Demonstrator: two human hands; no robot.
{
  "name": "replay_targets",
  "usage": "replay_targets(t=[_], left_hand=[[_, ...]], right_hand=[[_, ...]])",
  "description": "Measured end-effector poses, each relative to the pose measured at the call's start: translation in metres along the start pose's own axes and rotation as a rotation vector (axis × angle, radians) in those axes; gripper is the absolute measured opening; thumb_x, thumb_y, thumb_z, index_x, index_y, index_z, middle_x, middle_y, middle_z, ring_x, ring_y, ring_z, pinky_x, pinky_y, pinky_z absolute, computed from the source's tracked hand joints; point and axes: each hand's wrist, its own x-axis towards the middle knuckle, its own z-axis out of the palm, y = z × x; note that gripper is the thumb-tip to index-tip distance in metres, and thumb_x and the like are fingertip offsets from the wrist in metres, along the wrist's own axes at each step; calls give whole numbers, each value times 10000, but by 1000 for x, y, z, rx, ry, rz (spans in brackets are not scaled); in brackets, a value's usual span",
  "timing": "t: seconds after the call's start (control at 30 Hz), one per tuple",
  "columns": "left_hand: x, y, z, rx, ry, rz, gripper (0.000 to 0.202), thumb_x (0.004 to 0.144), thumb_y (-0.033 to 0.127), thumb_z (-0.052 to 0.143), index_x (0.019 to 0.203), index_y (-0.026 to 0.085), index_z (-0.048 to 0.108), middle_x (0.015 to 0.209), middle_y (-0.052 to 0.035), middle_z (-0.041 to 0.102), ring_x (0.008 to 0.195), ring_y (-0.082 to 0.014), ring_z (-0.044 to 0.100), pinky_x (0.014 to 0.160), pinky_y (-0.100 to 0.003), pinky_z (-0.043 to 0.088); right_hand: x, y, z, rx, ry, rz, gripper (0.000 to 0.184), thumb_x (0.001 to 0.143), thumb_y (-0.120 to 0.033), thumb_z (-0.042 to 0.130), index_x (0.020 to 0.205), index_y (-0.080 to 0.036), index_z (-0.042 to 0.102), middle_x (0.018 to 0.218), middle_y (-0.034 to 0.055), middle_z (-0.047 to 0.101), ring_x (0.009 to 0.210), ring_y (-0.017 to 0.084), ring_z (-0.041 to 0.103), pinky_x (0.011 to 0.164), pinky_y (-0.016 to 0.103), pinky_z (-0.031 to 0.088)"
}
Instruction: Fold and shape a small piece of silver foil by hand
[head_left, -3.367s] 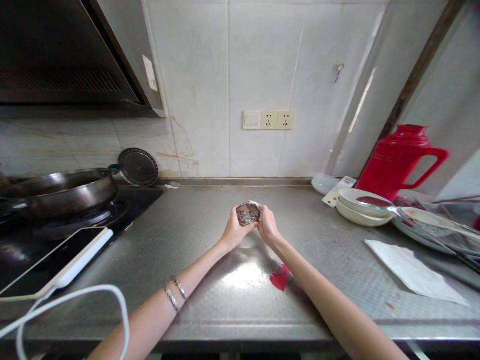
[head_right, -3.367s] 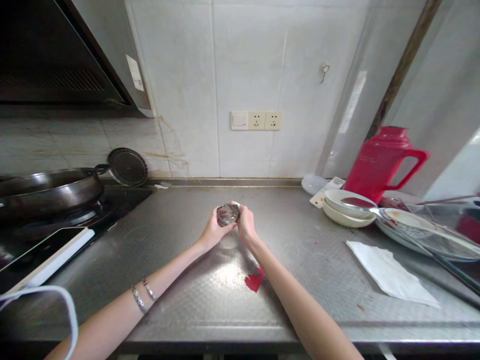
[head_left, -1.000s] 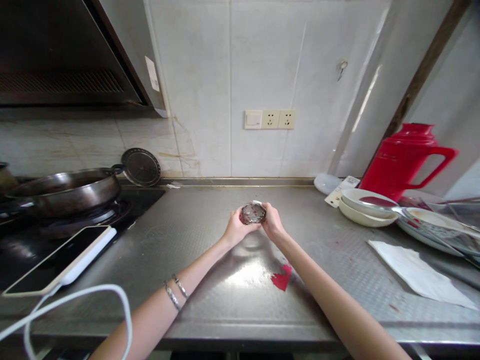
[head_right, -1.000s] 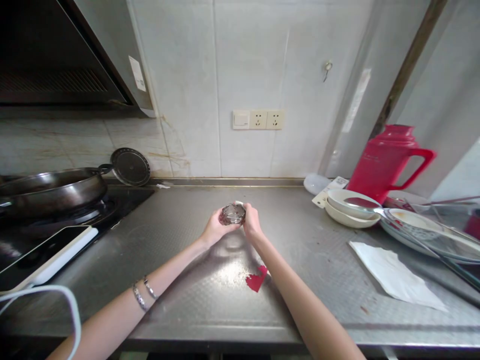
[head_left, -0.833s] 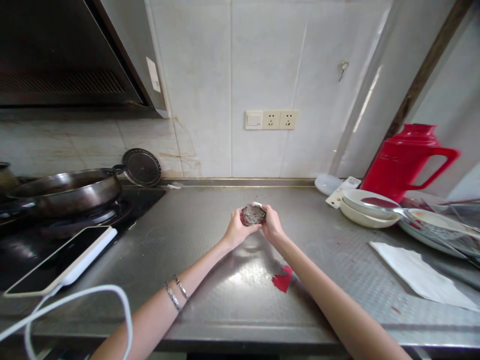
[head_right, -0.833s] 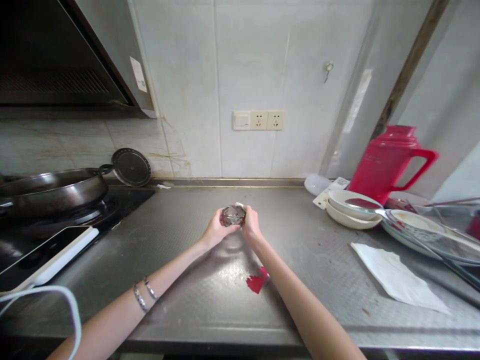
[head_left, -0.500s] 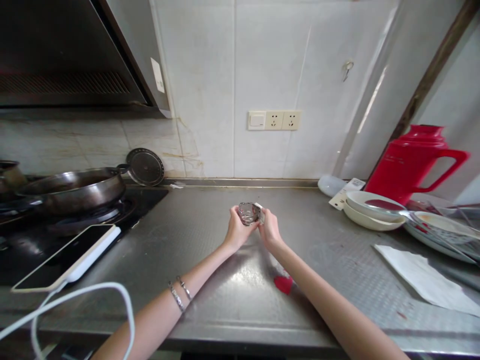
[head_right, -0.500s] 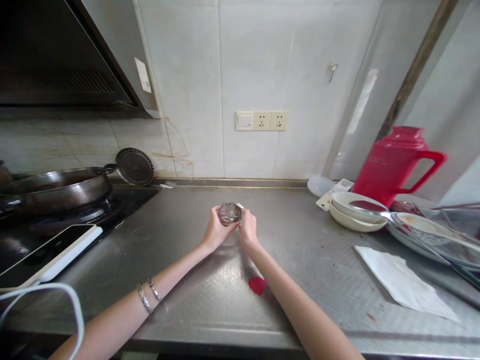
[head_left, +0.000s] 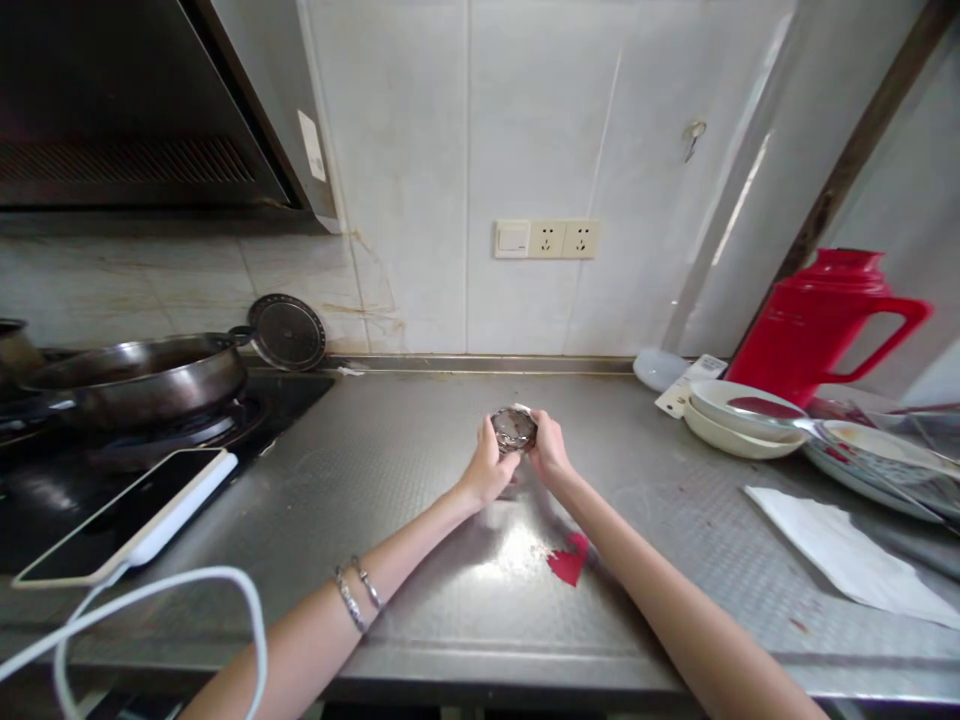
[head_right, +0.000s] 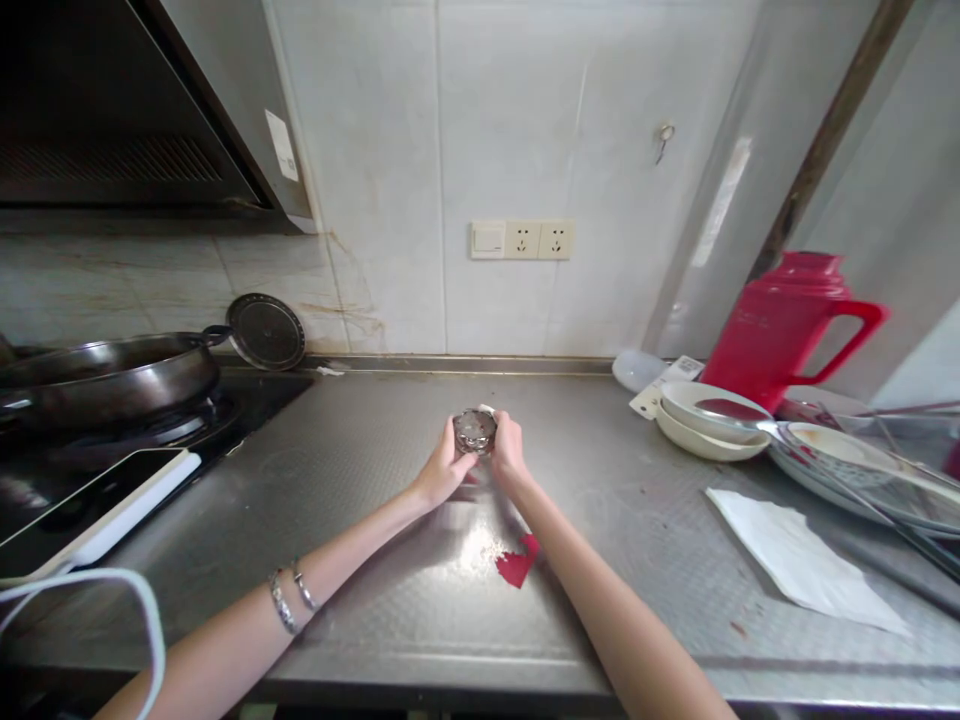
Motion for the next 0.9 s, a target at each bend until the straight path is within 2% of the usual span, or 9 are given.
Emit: replay_targets(t=[0.07,0.17,0.23,0.33,0.4,0.6,0.8,0.9], left_hand=[[3,0,-2,-4,-43,-23,689,664,250,720,1284,200,423,1146,-113,540,864,-204,611,711,-359,570],[7,3,-7,36,-32,-53,831,561,271,803,1294,178,422,1188,-136,520,766,-172,607,532,-285,561],[8,4,-10,20,-84,-70,856,513,259,835,1269,162,444,1145,-132,559,755,-170,609,492,-253,545],[9,4,-12,-24,-210,-110,744,543,252,825,1193,141,481,1036,-112,623,723,-170,616,456,-237,527],[9,3,-13,-7,-227,-124,695,551,260,823,1146,124,490,1022,-122,633,714,-180,620,437,-246,521],[8,4,-10,31,-95,-70,753,526,286,843,1164,151,466,1057,-118,632,793,-204,635,461,-238,532],[8,7,-11,119,141,-36,773,525,312,844,1175,164,453,1112,-128,599,781,-188,635,379,-174,458],[12,3,-17,133,211,-5,744,549,331,833,1172,171,458,1112,-122,596,794,-186,637,414,-187,472]], right_hand=[[4,-3,-3,21,29,52,261,678,-299,456,726,-173,680,561,-7,667,503,153,576,439,226,398],[2,-6,-2,35,18,128,220,676,-283,467,679,-174,658,523,-2,646,463,153,561,419,231,391],[-2,-7,1,35,-8,165,201,672,-277,479,646,-174,650,510,9,641,467,164,569,431,242,410],[-9,-9,5,36,-37,196,194,658,-269,486,620,-174,650,522,28,652,518,185,598,475,258,449],[-12,-10,8,42,-46,201,207,652,-272,475,627,-175,657,548,35,665,558,195,612,502,265,465],[-16,-13,12,47,-7,131,241,661,-325,454,692,-178,643,598,10,663,558,175,580,508,250,443],[-24,-5,18,-11,24,48,191,694,-336,461,701,-192,587,625,-23,622,616,152,545,547,226,407],[-32,-4,22,-97,17,18,189,722,-350,459,688,-199,569,629,-24,606,642,153,537,552,221,386]])
